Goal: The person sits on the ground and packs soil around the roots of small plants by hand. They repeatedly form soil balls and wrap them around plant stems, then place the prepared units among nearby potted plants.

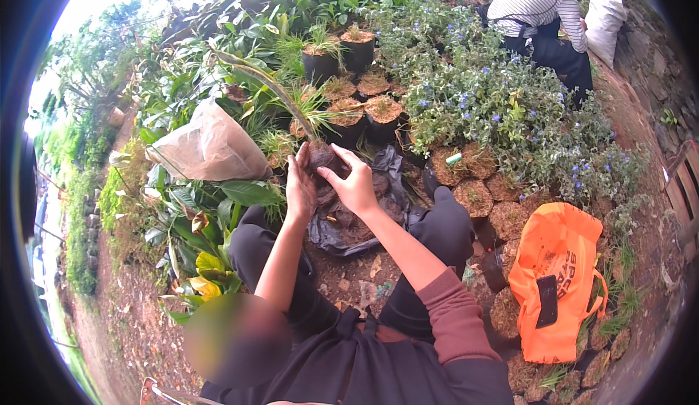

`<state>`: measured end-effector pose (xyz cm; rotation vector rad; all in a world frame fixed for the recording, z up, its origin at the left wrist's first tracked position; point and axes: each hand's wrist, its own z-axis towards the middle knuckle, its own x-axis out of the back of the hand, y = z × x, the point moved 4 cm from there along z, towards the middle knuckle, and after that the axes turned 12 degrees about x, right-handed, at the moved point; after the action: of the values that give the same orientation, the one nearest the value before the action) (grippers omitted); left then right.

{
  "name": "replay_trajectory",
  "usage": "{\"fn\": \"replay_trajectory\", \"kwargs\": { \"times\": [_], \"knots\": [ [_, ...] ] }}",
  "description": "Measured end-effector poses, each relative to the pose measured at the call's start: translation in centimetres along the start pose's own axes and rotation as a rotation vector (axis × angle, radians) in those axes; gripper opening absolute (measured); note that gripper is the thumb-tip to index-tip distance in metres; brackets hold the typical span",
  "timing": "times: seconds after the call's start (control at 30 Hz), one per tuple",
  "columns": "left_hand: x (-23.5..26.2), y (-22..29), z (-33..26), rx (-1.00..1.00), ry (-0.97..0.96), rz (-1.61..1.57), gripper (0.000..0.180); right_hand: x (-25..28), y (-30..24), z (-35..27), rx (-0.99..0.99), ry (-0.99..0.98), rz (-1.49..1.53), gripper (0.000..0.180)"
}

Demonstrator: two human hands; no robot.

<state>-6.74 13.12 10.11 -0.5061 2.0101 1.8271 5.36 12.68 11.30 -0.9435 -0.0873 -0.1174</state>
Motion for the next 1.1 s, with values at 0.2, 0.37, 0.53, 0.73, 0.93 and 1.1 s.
{"fn": "replay_trajectory", "kwargs": {
  "times": [0.2, 0.37, 0.53, 0.73, 0.93, 1.1],
  "knots": [
    [0.6, -0.3, 0.9, 0.117, 0.167, -0.223, 0.051, -2.0, -0.8, -0.9, -0.144, 0.026, 0.494, 0.043],
    [0.0, -0.4, 1.1, 0.115, -0.072, -0.288, 0.058, -1.0, -3.4, -0.6, 0.294, -0.046, -0.321, 0.046],
    [0.6, -0.5, 0.7, 0.154, 0.002, -0.155, 0.056, -0.8, -3.7, -1.0, 0.234, -0.024, -0.382, 0.043],
    [0.5, 0.1, 0.4, 0.04, 0.089, -0.008, 0.039, -0.8, -4.3, -1.0, 0.388, -0.052, -0.451, 0.039],
    [1.3, -0.1, 0.8, 0.059, 0.094, -0.046, 0.034, -0.9, -4.3, -0.9, 0.395, -0.09, -0.403, 0.033],
    [1.0, 0.3, 0.6, 0.086, 0.067, -0.117, 0.03, 0.4, -4.5, 0.0, 0.322, -0.027, -0.204, 0.025]
  ]
}}
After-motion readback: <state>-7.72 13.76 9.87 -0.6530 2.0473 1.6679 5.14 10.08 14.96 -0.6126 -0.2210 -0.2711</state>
